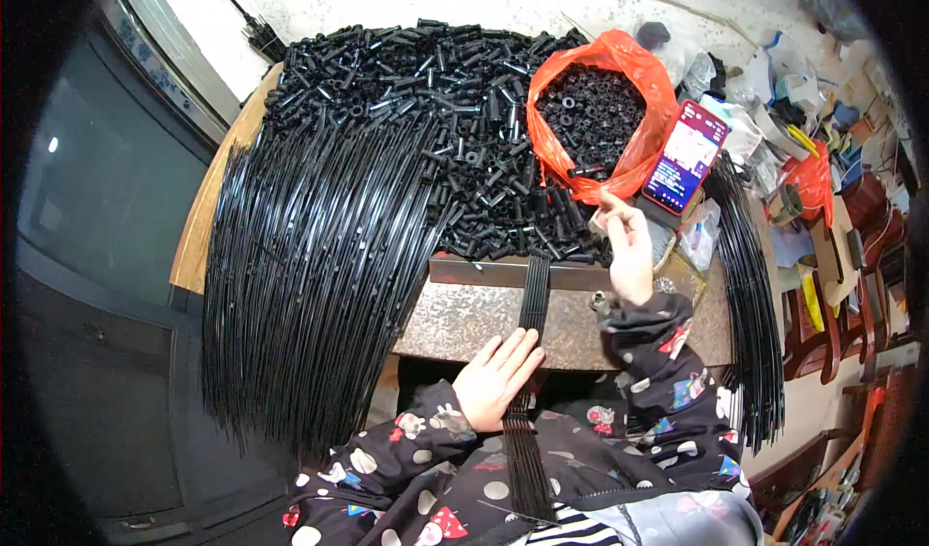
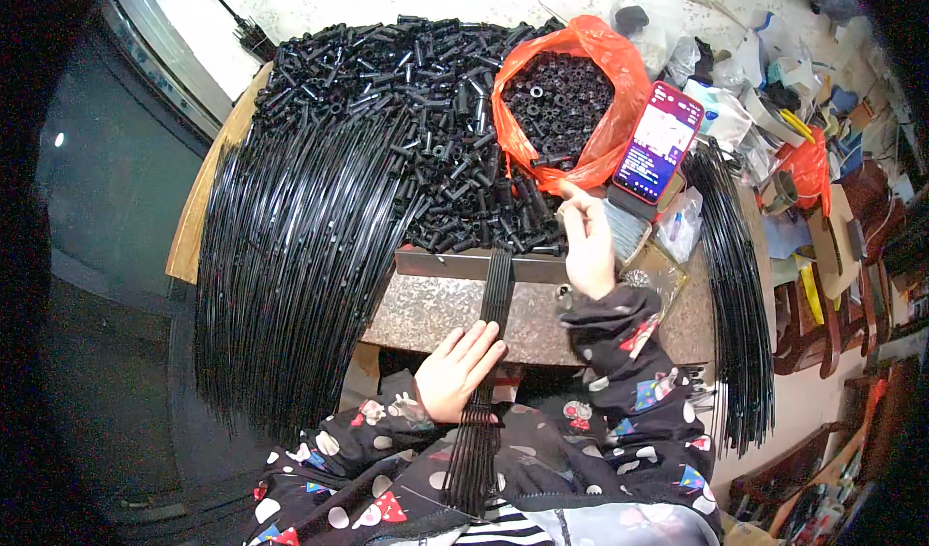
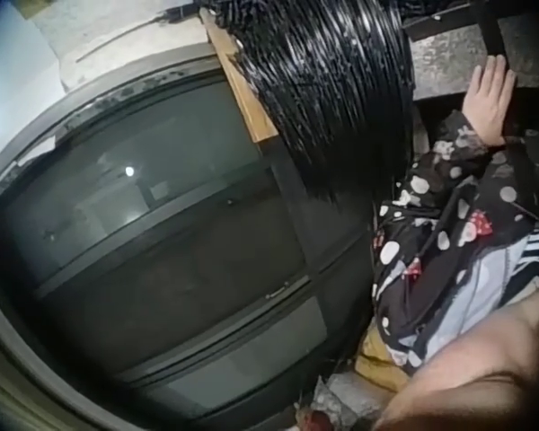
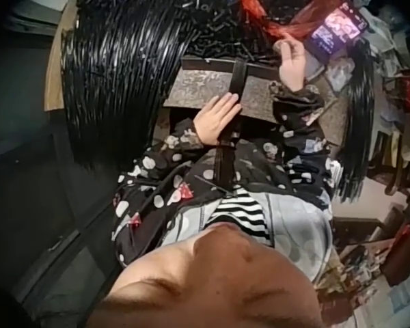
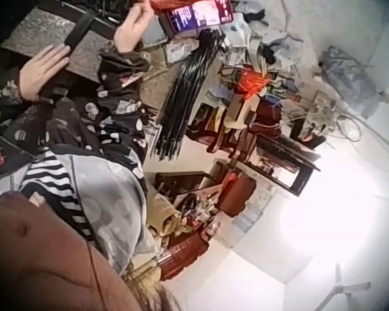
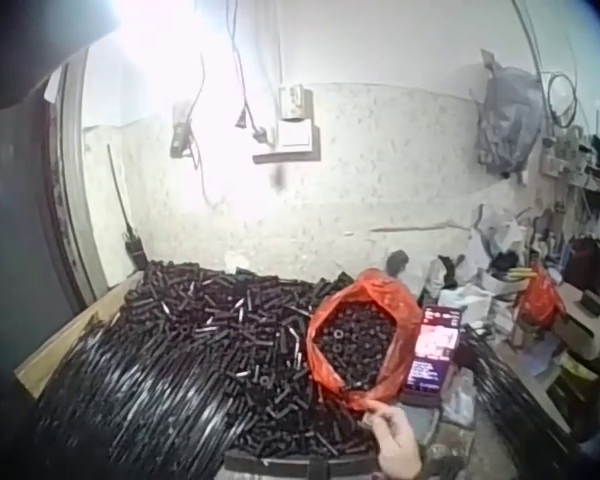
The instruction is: Assembling black cables with metal components using a hand tool.
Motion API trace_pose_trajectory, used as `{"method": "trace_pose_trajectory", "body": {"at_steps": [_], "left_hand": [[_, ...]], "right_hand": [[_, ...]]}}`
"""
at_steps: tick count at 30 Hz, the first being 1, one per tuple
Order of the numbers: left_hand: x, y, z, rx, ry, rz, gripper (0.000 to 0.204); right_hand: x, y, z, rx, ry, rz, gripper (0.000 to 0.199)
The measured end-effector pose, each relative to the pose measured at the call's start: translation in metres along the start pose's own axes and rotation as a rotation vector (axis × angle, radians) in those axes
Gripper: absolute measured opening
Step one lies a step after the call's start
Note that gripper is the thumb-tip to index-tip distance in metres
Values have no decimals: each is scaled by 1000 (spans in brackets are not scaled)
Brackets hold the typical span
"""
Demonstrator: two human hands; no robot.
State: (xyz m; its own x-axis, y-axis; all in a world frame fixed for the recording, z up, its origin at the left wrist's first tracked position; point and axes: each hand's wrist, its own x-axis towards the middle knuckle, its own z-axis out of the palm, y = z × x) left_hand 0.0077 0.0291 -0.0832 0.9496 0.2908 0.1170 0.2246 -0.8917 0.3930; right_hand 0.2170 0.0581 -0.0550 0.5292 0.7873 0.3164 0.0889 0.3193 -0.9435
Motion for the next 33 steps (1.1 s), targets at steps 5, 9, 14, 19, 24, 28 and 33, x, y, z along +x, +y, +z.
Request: {"method": "trace_pose_trajectory", "body": {"at_steps": [5, 9, 14, 19, 24, 28, 33], "left_hand": [[-2, -2, 1, 54, 29, 10, 80], [-2, 0, 0, 41, 5, -10, 80], [-1, 0, -3, -12, -13, -26, 78], [-1, 0, -3, -16, -1, -24, 78], [-2, -2, 0, 15, 5, -15, 80], [-2, -1, 0, 38, 23, -3, 81], [-1, -1, 1, 47, 22, 4, 81]], "right_hand": [[-10, 5, -11, -920, -581, -445, 14], [-14, 8, -11, -1020, -617, -347, 13], [-13, 1, -9, -1063, -601, -278, 11], [-12, 2, -8, -1037, -609, -286, 13], [-12, 2, -7, -1018, -630, -318, 13], [-9, 5, -5, -946, -639, -347, 13], [-5, 6, -9, -977, -670, -362, 13]]}}
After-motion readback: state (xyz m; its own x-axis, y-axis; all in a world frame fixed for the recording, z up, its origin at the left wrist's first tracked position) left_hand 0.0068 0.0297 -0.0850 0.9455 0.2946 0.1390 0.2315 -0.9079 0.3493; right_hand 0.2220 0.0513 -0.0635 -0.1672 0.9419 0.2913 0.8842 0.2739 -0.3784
